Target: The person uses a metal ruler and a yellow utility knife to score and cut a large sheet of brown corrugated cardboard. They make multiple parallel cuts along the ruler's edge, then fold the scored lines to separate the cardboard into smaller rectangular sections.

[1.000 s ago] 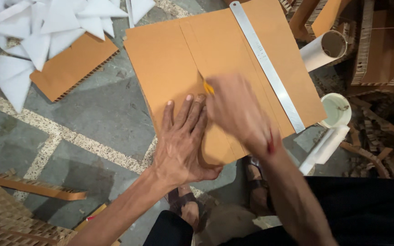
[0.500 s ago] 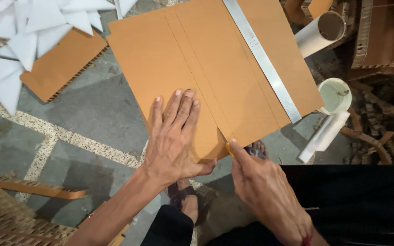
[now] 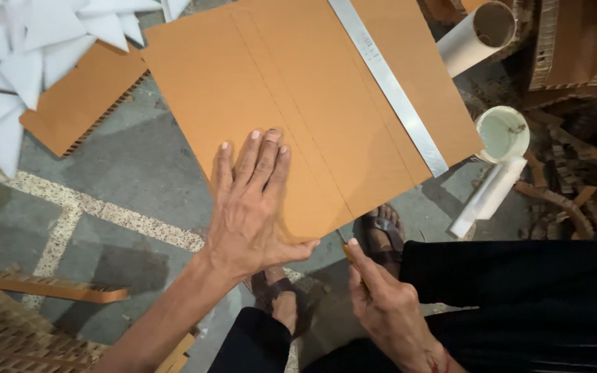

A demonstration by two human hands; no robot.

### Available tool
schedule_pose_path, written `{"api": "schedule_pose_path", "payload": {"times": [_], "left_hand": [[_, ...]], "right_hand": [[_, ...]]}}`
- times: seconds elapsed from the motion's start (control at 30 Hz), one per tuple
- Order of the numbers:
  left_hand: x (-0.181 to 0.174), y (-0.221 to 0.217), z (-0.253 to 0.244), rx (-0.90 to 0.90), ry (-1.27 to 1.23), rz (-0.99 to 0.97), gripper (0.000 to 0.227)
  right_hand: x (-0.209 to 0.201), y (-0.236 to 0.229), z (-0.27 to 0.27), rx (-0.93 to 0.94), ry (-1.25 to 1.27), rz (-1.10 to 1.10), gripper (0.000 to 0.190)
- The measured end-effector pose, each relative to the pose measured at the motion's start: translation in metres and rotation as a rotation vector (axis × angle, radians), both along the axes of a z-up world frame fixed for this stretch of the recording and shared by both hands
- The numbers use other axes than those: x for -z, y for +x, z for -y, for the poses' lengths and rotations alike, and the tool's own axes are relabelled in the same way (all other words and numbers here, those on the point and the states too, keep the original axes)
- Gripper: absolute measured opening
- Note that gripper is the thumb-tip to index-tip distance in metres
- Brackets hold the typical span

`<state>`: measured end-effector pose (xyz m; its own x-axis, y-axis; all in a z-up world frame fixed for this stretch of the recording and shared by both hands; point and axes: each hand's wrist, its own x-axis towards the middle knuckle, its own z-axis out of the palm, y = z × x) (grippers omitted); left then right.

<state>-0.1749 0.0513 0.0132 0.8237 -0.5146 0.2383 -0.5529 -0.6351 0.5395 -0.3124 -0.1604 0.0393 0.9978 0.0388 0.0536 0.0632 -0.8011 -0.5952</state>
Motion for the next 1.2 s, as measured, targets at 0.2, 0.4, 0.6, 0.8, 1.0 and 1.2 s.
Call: {"api": "schedule_pose_path", "payload": {"times": [0.2, 0.4, 0.6, 0.8, 1.0, 1.2], "left_hand": [[-0.009, -0.001, 0.002, 0.018, 0.085, -0.086, 0.135], [0.003, 0.037, -0.002, -0.058, 0.164, -0.017, 0.137], [0.004, 0.134, -0.006, -0.365, 0.175, 0.039, 0.127], [0.007, 0.157, -0.009, -0.397, 0.22, 0.069, 0.13], [-0.006, 0.156, -0.01, -0.423, 0.227, -0.018, 0.136], [-0.033, 0.136, -0.007, -0.47, 0.339, -0.077, 0.121]], "right_hand": [[0.005, -0.019, 0.026, 0.063, -0.061, -0.07, 0.046], [-0.036, 0.01, 0.089, 0.588, 0.236, 0.002, 0.028], [-0.028, 0.114, 0.1, 0.418, -0.203, 0.271, 0.033], [-0.016, 0.094, 0.123, 0.527, 0.074, -0.055, 0.015], [0.018, 0.042, 0.109, 0.624, 0.935, -0.496, 0.047], [0.007, 0.044, 0.084, 0.57, 1.183, -0.335, 0.054]]}}
